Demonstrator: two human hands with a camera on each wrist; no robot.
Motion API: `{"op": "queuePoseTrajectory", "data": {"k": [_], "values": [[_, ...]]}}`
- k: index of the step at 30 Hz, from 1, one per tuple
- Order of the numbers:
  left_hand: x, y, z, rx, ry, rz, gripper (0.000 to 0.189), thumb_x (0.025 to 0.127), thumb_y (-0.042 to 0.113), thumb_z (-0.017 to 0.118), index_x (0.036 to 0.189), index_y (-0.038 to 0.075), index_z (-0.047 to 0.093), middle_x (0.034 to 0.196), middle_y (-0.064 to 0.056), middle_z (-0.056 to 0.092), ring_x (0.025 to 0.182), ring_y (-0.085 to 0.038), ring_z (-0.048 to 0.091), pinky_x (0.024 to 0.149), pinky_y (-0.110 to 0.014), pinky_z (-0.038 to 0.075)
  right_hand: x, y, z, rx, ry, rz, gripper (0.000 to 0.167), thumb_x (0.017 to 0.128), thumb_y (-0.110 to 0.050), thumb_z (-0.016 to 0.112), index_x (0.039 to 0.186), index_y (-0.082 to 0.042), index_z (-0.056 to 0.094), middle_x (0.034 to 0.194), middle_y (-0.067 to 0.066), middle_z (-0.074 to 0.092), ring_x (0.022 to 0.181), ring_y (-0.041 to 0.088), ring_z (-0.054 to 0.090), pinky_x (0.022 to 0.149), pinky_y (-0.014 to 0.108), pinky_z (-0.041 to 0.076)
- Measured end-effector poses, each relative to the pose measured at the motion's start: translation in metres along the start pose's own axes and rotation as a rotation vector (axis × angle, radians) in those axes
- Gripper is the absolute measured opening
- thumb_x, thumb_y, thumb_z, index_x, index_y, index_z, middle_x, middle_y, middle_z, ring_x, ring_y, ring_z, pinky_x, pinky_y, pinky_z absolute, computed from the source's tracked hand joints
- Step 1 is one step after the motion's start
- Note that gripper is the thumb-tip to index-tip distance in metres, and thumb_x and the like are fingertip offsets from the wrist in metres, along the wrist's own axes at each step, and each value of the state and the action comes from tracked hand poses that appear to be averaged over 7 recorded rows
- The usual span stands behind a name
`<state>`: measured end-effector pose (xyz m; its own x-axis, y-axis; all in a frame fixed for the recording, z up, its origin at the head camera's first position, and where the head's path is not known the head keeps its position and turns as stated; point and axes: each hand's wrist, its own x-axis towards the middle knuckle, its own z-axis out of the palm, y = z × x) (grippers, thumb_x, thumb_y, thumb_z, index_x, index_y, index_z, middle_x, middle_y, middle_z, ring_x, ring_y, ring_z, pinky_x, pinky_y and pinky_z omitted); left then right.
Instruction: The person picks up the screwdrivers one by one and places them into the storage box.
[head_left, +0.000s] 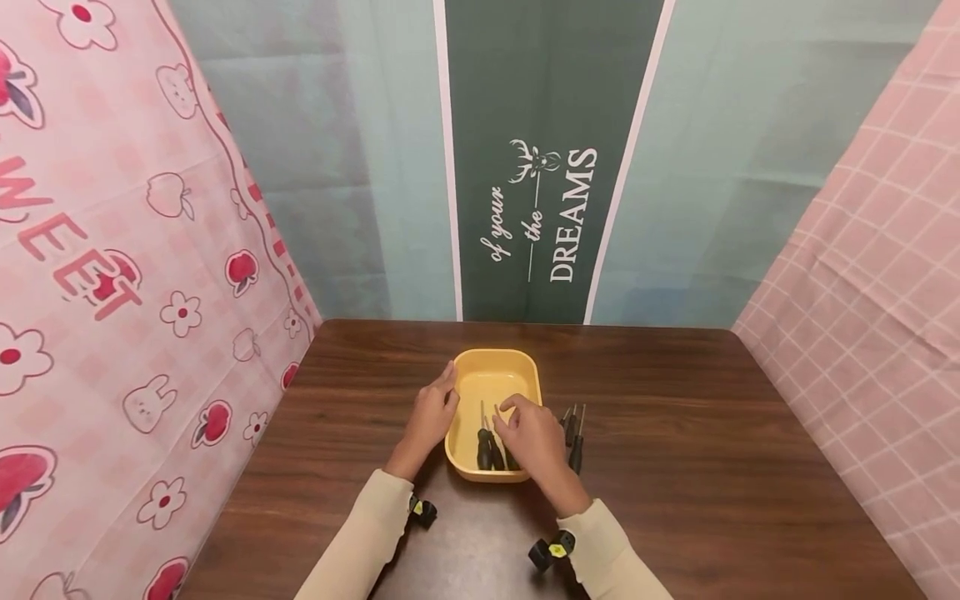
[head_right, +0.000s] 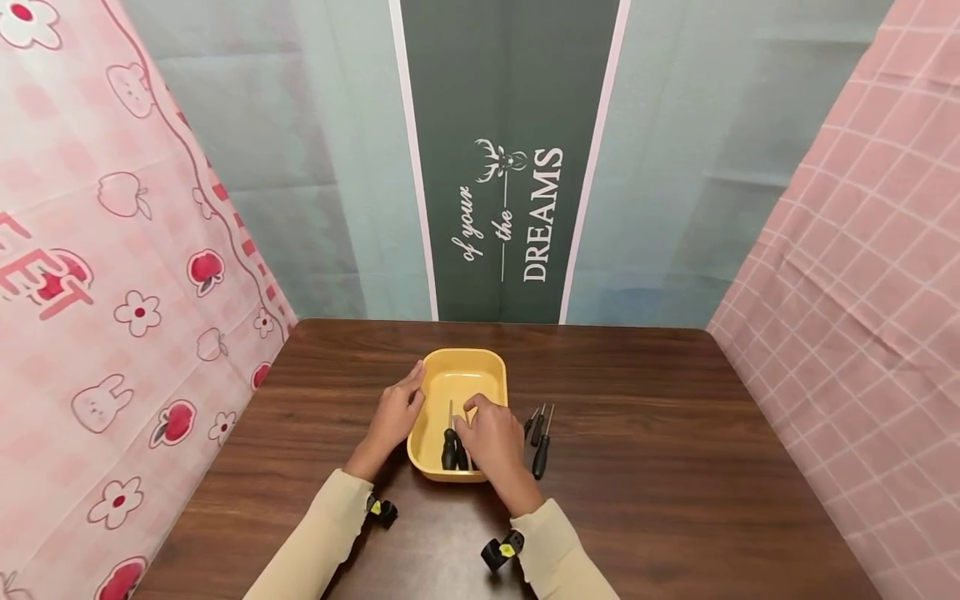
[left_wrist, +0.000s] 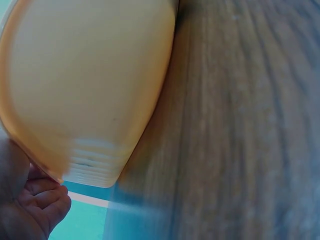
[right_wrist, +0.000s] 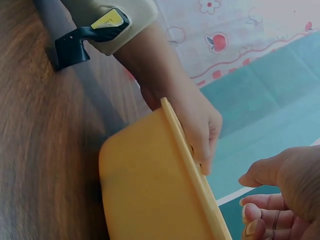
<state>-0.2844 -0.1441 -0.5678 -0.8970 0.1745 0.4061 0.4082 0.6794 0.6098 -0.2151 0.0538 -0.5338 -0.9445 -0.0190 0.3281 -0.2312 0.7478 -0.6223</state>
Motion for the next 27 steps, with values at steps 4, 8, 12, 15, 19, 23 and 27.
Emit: {"op": "queuePoseTrajectory", "data": {"k": [4,8,12,15,19,23,27], "values": [[-0.002,0.0,-0.002,0.004,-0.024,-0.017,0.046,0.1,0.003,0.056,0.145,-0.002,0.051,0.154,-0.009,0.042,0.134,-0.026,0.05,0.1,-0.043,0.051,0.0,0.001,-0.005,-0.008,-0.009,0.04,0.019,0.088,-0.028,0.078,0.1,-0.013,0.075,0.059,-0.011,0.051,0.049,0.007,0.043,0.045,0.026,0.037],[-0.002,-0.001,-0.002,0.012,-0.034,-0.017,0.046,0.1,0.003,0.056,0.145,-0.002,0.05,0.155,-0.008,0.041,0.134,-0.026,0.049,0.102,-0.044,0.05,0.001,0.006,-0.009,-0.005,0.005,0.061,0.02,0.087,-0.027,0.08,0.1,-0.012,0.075,0.06,-0.009,0.051,0.051,0.009,0.044,0.046,0.028,0.037],[0.0,-0.003,-0.001,0.022,-0.031,-0.002,0.047,0.099,0.002,0.057,0.145,-0.003,0.05,0.155,-0.008,0.042,0.133,-0.026,0.05,0.102,-0.044,0.05,0.002,0.012,-0.012,-0.005,0.037,0.06,0.021,0.086,-0.027,0.081,0.099,-0.012,0.075,0.062,-0.008,0.053,0.053,0.01,0.045,0.048,0.029,0.039],[0.001,-0.004,0.0,0.028,-0.027,0.01,0.047,0.099,0.002,0.057,0.145,-0.003,0.051,0.154,-0.009,0.043,0.133,-0.026,0.05,0.103,-0.043,0.049,0.002,0.015,-0.018,-0.002,0.056,0.065,0.021,0.085,-0.027,0.081,0.099,-0.011,0.075,0.063,-0.007,0.054,0.054,0.011,0.047,0.05,0.03,0.04],[0.001,-0.003,0.0,0.027,-0.031,0.009,0.046,0.099,0.002,0.057,0.145,-0.003,0.05,0.154,-0.01,0.043,0.134,-0.027,0.049,0.104,-0.043,0.048,0.002,0.02,-0.025,-0.001,0.084,0.076,0.021,0.084,-0.026,0.081,0.098,-0.011,0.075,0.064,-0.006,0.055,0.055,0.013,0.049,0.051,0.032,0.042],[0.0,-0.001,-0.001,0.02,-0.028,0.011,0.046,0.099,0.001,0.056,0.144,-0.005,0.051,0.154,-0.012,0.043,0.133,-0.029,0.05,0.103,-0.045,0.048,0.002,0.027,-0.029,0.0,0.094,0.091,0.021,0.084,-0.025,0.081,0.098,-0.01,0.076,0.066,-0.006,0.055,0.058,0.013,0.05,0.053,0.033,0.042],[-0.001,0.0,0.0,0.017,-0.026,0.008,0.046,0.099,0.001,0.056,0.144,-0.004,0.051,0.154,-0.012,0.043,0.133,-0.029,0.05,0.102,-0.046,0.049,0.0,0.032,-0.032,-0.001,0.087,0.105,0.021,0.085,-0.025,0.08,0.1,-0.01,0.076,0.066,-0.006,0.056,0.058,0.013,0.05,0.053,0.032,0.042]]}}
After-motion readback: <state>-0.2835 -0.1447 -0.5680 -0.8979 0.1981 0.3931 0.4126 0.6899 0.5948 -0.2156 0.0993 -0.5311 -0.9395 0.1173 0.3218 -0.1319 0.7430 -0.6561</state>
